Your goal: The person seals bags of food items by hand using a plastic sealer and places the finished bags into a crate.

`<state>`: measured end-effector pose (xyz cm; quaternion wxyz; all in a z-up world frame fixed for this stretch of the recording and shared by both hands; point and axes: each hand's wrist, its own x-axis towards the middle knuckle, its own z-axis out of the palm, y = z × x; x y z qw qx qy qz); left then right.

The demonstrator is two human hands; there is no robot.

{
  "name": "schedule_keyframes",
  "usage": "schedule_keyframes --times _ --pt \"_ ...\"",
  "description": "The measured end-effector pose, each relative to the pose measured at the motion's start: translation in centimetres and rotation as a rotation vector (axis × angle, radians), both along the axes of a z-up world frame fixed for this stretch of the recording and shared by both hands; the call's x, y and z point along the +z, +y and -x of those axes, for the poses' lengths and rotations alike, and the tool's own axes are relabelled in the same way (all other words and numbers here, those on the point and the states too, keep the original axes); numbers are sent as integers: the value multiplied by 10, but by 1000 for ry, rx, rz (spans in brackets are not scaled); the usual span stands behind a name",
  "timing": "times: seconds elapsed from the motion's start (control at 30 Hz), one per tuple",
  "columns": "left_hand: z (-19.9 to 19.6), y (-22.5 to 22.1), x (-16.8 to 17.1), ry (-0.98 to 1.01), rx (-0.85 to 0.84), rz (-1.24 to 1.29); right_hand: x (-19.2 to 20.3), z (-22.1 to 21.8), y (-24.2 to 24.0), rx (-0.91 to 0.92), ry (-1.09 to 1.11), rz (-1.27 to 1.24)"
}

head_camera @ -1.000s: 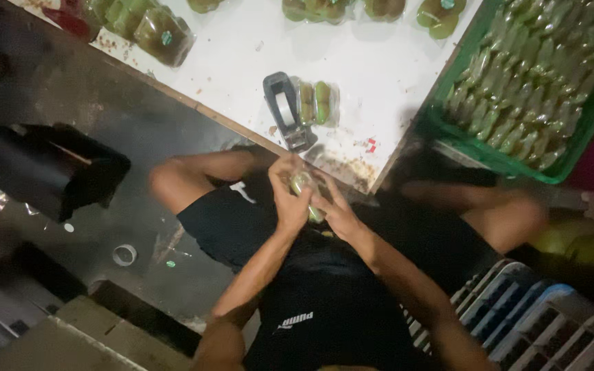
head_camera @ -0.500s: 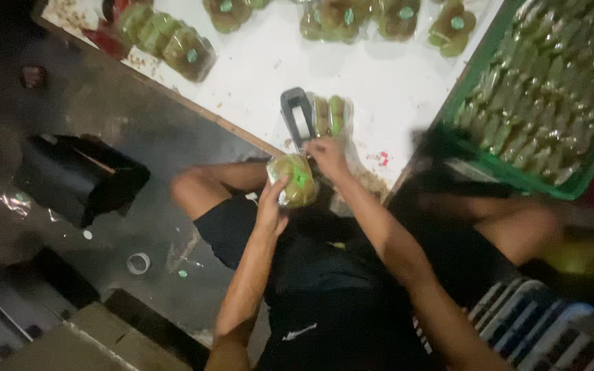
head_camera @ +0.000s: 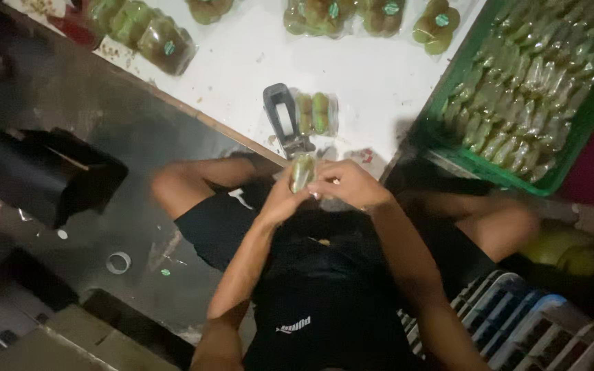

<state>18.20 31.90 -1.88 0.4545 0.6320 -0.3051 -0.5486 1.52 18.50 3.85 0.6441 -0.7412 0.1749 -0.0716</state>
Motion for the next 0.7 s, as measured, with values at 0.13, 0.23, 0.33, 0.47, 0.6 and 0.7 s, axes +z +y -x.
schedule_keyframes --times 0.13,0.23,0.33,0.47,0.6,0.7 --pt "6 6 2 230 -96 37 18 -16 -11 -138 687 -52" --pt "4 12 -3 465 -67 -194 7 0 -8 -196 412 -71" --pt "-3 16 -8 739 151 -293 -40 18 13 -151 -9 191" --pt "-14 -8 11 812 192 -6 -118 2 -15 -553 -273 625" --pt "-34 -53 39 178 295 -33 -157 -11 -44 -960 -29 227" --pt "-46 -103 33 -130 201 -102 -172 -24 -57 -936 326 458"
